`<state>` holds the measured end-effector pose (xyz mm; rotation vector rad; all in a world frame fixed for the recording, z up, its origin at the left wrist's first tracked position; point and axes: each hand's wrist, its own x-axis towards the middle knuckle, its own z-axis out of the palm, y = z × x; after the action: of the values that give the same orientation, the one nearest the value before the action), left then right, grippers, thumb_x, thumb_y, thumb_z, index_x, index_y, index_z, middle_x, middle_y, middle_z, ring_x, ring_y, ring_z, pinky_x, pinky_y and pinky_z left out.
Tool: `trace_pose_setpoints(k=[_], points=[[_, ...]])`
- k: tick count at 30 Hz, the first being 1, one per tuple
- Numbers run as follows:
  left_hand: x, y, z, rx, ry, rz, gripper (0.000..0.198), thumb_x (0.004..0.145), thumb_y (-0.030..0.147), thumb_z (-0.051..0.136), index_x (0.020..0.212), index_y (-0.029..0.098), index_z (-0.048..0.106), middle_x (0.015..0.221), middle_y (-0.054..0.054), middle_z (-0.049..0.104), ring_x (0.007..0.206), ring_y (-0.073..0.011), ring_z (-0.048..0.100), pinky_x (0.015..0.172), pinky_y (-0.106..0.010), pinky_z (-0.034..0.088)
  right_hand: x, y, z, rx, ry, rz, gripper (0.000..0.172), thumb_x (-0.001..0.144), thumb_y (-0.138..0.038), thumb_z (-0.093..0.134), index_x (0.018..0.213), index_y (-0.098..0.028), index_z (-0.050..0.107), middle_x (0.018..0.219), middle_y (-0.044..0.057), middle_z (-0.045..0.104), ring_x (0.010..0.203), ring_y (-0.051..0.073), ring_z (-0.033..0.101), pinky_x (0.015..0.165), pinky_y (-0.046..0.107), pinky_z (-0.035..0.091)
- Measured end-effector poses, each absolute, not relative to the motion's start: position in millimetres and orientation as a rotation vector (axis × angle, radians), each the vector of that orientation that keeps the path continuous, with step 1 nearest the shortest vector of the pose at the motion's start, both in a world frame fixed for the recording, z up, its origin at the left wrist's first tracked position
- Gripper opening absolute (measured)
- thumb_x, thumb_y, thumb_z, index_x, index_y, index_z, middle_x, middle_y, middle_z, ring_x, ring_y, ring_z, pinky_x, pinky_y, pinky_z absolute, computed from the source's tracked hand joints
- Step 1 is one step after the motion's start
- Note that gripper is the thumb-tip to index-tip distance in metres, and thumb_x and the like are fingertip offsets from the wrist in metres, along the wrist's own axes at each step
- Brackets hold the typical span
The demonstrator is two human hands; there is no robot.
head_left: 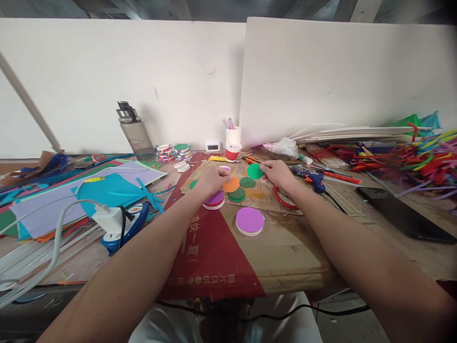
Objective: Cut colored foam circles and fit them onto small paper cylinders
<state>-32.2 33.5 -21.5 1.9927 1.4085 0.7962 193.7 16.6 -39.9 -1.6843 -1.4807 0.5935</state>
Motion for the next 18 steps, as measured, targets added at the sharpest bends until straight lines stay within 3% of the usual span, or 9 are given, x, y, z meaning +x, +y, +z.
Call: trace_pose_setpoints(k=[5, 8, 12, 18], points=[[-31, 35, -25, 1.650, 1.294, 0.959, 0.024, 0.080, 0.033, 0.068, 0.096, 0.017, 0.075, 0.079, -0.004, 0.070, 0.047, -0.0098, 0.054, 0.049, -0.025, 0.045, 169, 3, -29, -1.340, -1.190, 1.009, 0.018, 0.090, -0.010, 0.057, 0.075, -0.015, 0.065, 0.052, -0.001, 0.063, 0.047, 0.009, 0.060, 0.052, 0.019, 0.054], [-24, 29, -22, 1.515, 1.074, 0.997, 0.024, 0.080, 0.033, 0.071, 0.097, 0.016, 0.075, 0.094, -0.007, 0.072, 0.057, -0.0113, 0.062, 0.058, -0.028, 0.055, 157, -4, -25, -1.282, -1.181, 1.054, 0.013, 0.086, -0.007, 0.064, 0.075, -0.014, 0.066, 0.056, 0.000, 0.067, 0.050, 0.009, 0.064, 0.054, 0.019, 0.058], [-17, 20, -16, 1.397, 0.810, 0.933, 0.033, 0.077, 0.039, 0.077, 0.100, 0.016, 0.075, 0.093, -0.008, 0.074, 0.085, -0.0180, 0.069, 0.078, -0.033, 0.060, 153, -4, -30, -1.299, -1.195, 0.957, 0.012, 0.084, -0.009, 0.067, 0.074, -0.014, 0.067, 0.051, -0.002, 0.065, 0.045, 0.009, 0.063, 0.049, 0.019, 0.057], [-18, 23, -20, 1.285, 0.644, 0.888, 0.036, 0.073, 0.038, 0.082, 0.099, 0.014, 0.074, 0.089, -0.007, 0.073, 0.091, -0.0183, 0.070, 0.087, -0.037, 0.060, 155, 0, -39, -1.237, -1.267, 0.865, 0.006, 0.081, -0.016, 0.072, 0.076, -0.015, 0.070, 0.052, -0.003, 0.065, 0.045, 0.010, 0.063, 0.046, 0.018, 0.055]])
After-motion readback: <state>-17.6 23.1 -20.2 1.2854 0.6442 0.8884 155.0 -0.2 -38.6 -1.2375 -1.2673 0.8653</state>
